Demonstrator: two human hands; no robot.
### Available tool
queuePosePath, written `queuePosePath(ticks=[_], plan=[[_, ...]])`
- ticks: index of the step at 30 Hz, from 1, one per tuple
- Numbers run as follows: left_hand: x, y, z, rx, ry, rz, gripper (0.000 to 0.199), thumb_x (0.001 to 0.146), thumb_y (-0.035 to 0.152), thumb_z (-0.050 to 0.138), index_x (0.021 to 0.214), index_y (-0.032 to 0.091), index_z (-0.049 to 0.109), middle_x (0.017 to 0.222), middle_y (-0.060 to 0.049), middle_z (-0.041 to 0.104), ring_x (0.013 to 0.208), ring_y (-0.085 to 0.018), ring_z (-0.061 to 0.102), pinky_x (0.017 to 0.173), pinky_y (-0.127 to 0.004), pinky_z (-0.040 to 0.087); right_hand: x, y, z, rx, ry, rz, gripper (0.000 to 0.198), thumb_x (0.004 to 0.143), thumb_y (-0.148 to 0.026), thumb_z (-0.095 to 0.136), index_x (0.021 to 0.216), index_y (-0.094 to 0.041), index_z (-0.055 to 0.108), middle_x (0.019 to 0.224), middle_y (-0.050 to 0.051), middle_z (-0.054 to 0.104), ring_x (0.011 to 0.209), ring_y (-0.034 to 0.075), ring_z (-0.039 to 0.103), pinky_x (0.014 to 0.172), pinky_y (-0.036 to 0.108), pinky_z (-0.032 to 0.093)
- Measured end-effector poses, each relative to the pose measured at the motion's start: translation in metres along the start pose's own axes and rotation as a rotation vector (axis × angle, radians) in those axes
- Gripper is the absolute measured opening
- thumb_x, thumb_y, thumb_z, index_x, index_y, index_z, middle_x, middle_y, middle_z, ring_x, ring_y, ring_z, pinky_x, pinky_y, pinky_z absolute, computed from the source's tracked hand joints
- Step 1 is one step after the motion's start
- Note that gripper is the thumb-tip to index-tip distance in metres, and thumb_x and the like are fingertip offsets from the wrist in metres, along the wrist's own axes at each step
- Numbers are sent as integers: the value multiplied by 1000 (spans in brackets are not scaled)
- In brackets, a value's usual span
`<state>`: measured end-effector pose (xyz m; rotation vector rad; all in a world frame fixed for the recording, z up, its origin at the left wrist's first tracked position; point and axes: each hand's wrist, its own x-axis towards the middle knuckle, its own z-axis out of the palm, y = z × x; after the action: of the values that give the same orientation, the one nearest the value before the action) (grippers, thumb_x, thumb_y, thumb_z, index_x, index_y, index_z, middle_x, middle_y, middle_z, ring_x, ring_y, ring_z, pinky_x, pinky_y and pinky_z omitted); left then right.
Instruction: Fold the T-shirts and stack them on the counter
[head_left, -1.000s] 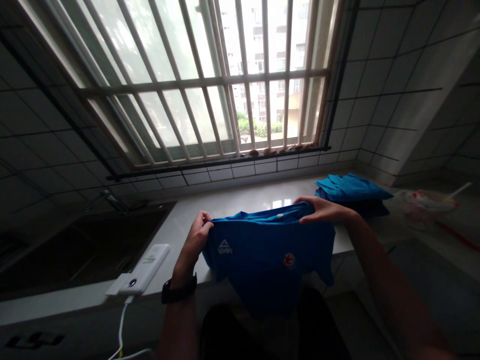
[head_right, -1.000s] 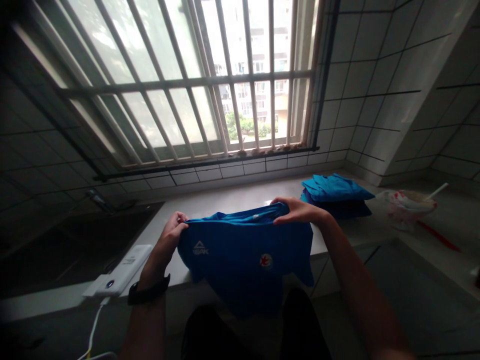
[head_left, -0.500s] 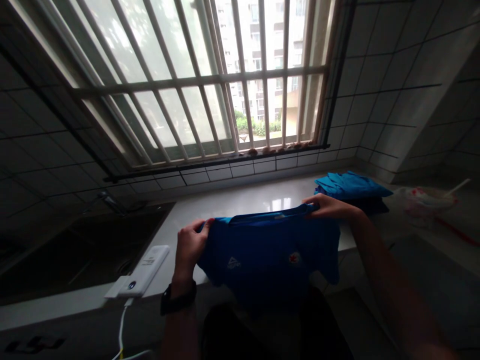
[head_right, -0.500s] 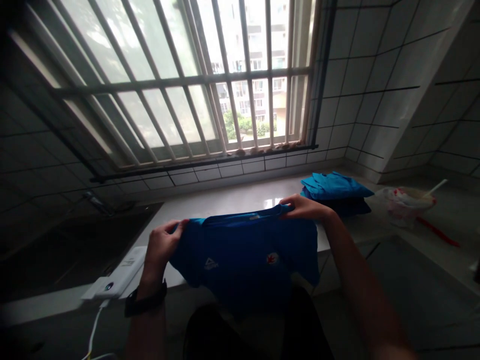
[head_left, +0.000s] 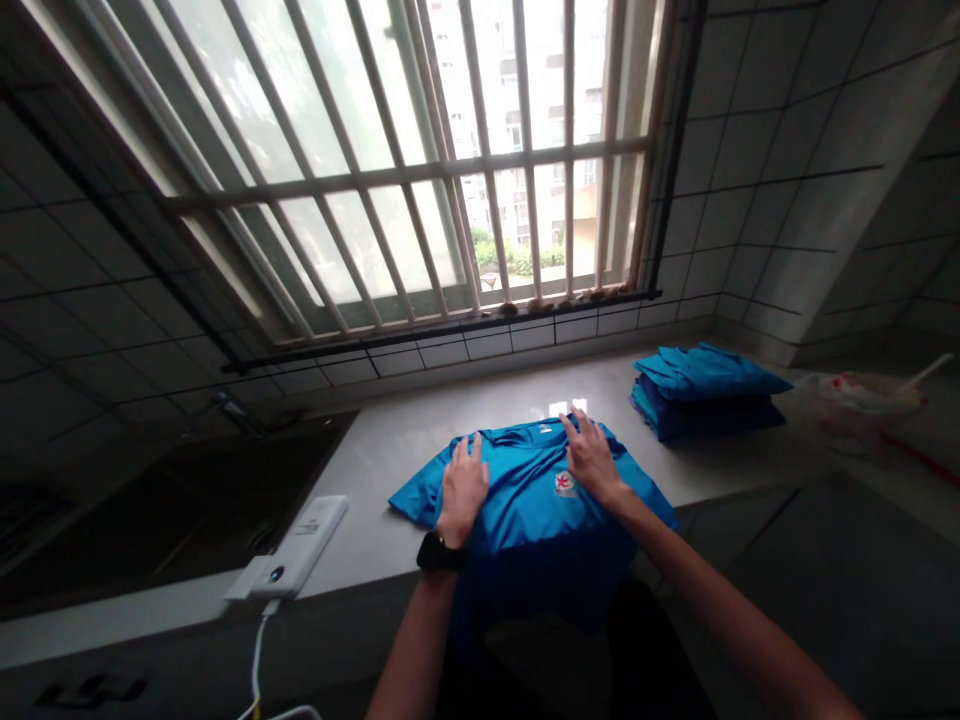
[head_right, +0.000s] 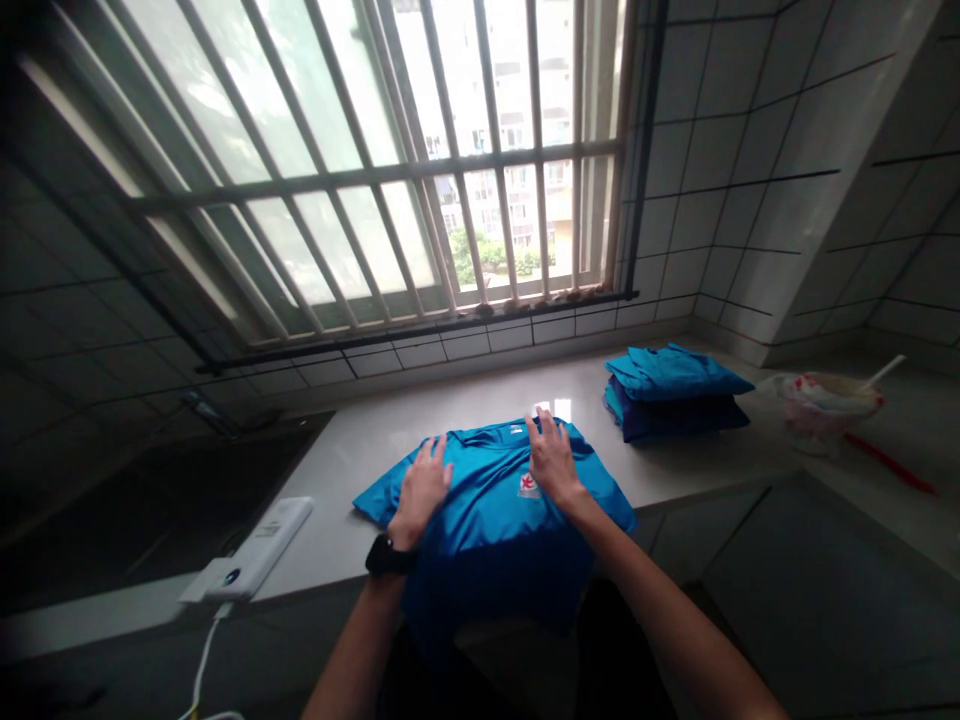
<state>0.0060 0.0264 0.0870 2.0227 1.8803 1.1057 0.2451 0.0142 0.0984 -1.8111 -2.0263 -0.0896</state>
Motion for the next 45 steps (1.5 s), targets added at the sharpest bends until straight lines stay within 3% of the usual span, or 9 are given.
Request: queuePosePath(ticks=[3, 6, 12, 18, 22, 27, 31, 36, 45], plan=[[-28, -37, 25, -91, -60, -38, 45, 75, 52, 72, 110, 23, 74, 135, -22, 63, 133, -45, 51, 111, -61, 36, -24, 9, 16, 15, -240, 167, 57, 94, -23, 47, 151, -17, 44, 161, 21, 33, 146, 38, 34, 111, 59, 37], [-29, -58, 27, -4, -37, -58, 51, 75, 61, 69, 107, 23, 75, 138, -24, 60, 135, -46, 48, 111, -65, 34, -29, 25, 22, 39, -380, 302, 59, 101, -40, 36, 157, -20, 36, 164, 18, 29, 148, 42, 30, 109, 72, 30], [-1, -28, 17, 523, -304, -178, 58, 90, 53, 53, 135, 19, 63, 147, -23, 53, 135, -43, 49, 104, -59, 43, 6, 57, 22, 2, -483, 233, 61, 103, -46, 27, 160, -25, 26, 169, 10, 18, 154, 38, 11, 113, 76, 14], [2, -10, 31, 643, -340, 11, 58, 100, 41, 36, 153, 18, 43, 163, -14, 35, 150, -31, 32, 121, -48, 29, 41, 54, 7, -70, -427, 187, 51, 101, -23, 35, 150, -19, 46, 160, 16, 38, 151, 37, 24, 117, 68, 17], [5, -17, 32, 629, -369, -62, 61, 100, 46, 33, 156, 22, 38, 166, -10, 29, 152, -31, 27, 122, -51, 26, 35, 22, 18, -24, -420, 84, 52, 100, -30, 43, 151, -20, 46, 163, 16, 33, 149, 33, 29, 118, 57, 25], [16, -21, 32, 624, -382, -166, 64, 100, 50, 29, 156, 22, 36, 167, -10, 26, 154, -31, 23, 122, -53, 24, 28, 1, 46, -26, -427, 192, 59, 103, -45, 34, 158, -25, 34, 166, 15, 25, 152, 38, 20, 116, 65, 20], [23, -23, 40, 629, -307, -204, 63, 99, 48, 30, 155, 20, 40, 165, -11, 29, 152, -31, 27, 121, -53, 25, 36, 2, 62, -19, -347, 125, 56, 101, -36, 32, 156, -27, 38, 167, 10, 24, 153, 37, 18, 116, 69, 15], [25, -25, 48, 641, -218, -225, 63, 98, 43, 31, 151, 13, 44, 162, -16, 34, 150, -34, 32, 119, -56, 28, 54, 15, 69, 31, -399, -64, 57, 101, -37, 30, 157, -29, 36, 168, 2, 22, 155, 30, 15, 119, 67, 12], [22, -19, 43, 608, -201, -218, 61, 98, 41, 34, 150, 12, 46, 162, -16, 36, 150, -33, 32, 120, -54, 28, 78, 21, 59, 60, -415, -104, 56, 100, -39, 37, 155, -26, 39, 166, 5, 27, 154, 29, 19, 119, 64, 16]])
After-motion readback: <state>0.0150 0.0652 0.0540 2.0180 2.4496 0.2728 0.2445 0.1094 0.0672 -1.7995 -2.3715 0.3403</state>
